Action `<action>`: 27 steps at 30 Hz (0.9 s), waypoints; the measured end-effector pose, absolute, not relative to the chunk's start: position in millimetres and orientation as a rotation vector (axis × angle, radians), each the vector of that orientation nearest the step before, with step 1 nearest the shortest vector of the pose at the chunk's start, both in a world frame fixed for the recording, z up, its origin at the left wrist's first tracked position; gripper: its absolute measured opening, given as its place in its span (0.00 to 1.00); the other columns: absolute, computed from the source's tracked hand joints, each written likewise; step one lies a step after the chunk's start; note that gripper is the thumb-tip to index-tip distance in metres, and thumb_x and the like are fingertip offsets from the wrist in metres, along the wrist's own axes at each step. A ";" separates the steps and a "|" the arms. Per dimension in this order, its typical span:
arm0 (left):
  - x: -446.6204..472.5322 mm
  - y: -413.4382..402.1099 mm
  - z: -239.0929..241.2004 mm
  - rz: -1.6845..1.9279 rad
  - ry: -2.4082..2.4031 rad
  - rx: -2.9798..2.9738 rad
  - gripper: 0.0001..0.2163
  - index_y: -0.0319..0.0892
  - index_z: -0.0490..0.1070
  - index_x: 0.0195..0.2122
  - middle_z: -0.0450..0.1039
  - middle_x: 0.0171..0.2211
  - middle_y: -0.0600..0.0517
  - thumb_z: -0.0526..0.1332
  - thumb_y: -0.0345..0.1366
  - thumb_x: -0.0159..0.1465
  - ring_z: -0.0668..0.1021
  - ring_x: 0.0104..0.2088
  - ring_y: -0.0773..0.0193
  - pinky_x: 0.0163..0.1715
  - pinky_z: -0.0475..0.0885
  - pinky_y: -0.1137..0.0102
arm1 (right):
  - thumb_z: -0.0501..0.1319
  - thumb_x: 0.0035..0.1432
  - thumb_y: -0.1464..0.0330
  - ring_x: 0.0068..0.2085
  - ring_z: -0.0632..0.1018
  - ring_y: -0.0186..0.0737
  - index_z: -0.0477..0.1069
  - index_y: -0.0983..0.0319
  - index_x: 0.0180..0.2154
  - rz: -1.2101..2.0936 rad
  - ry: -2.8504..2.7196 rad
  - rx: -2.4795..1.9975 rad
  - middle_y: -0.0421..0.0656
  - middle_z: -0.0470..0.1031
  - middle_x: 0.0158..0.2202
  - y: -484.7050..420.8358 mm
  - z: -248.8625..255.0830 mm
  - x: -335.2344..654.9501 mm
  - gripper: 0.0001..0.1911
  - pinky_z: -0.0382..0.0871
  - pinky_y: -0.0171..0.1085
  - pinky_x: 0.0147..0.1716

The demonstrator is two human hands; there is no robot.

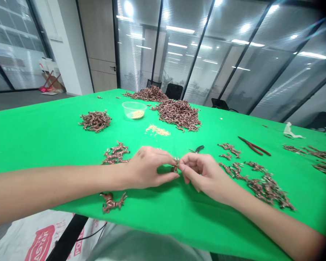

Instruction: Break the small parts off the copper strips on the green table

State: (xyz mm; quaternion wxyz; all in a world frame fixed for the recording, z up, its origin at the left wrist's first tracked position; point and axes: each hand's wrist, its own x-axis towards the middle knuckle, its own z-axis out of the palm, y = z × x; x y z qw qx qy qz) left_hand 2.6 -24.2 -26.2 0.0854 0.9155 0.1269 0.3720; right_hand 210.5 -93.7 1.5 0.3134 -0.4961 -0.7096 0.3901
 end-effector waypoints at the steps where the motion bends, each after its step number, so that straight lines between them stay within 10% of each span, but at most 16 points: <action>1: 2.2 -24.4 -26.8 1.128 0.357 2.765 0.09 0.38 0.79 0.37 0.84 0.37 0.48 0.65 0.40 0.64 0.84 0.34 0.62 0.36 0.77 0.73 | 0.61 0.64 0.61 0.17 0.64 0.27 0.69 0.62 0.35 1.133 -1.813 -1.315 0.35 0.70 0.21 -93.1 1.9 210.9 0.11 0.57 0.28 0.15; 13: 1.8 -25.8 -24.4 1.389 0.188 2.960 0.06 0.42 0.78 0.40 0.83 0.43 0.51 0.62 0.36 0.66 0.85 0.38 0.65 0.42 0.78 0.73 | 0.65 0.58 0.59 0.13 0.64 0.24 0.69 0.64 0.28 1.700 -1.418 -1.228 0.38 0.72 0.21 -90.9 3.4 213.2 0.15 0.48 0.27 0.12; 27: 2.7 -22.6 -26.3 1.141 0.492 2.634 0.08 0.40 0.80 0.37 0.84 0.36 0.49 0.68 0.38 0.60 0.84 0.35 0.61 0.39 0.76 0.71 | 0.54 0.67 0.71 0.25 0.76 0.35 0.71 0.61 0.42 -0.053 -2.275 -1.131 0.42 0.79 0.29 -92.1 -7.9 213.5 0.07 0.65 0.33 0.25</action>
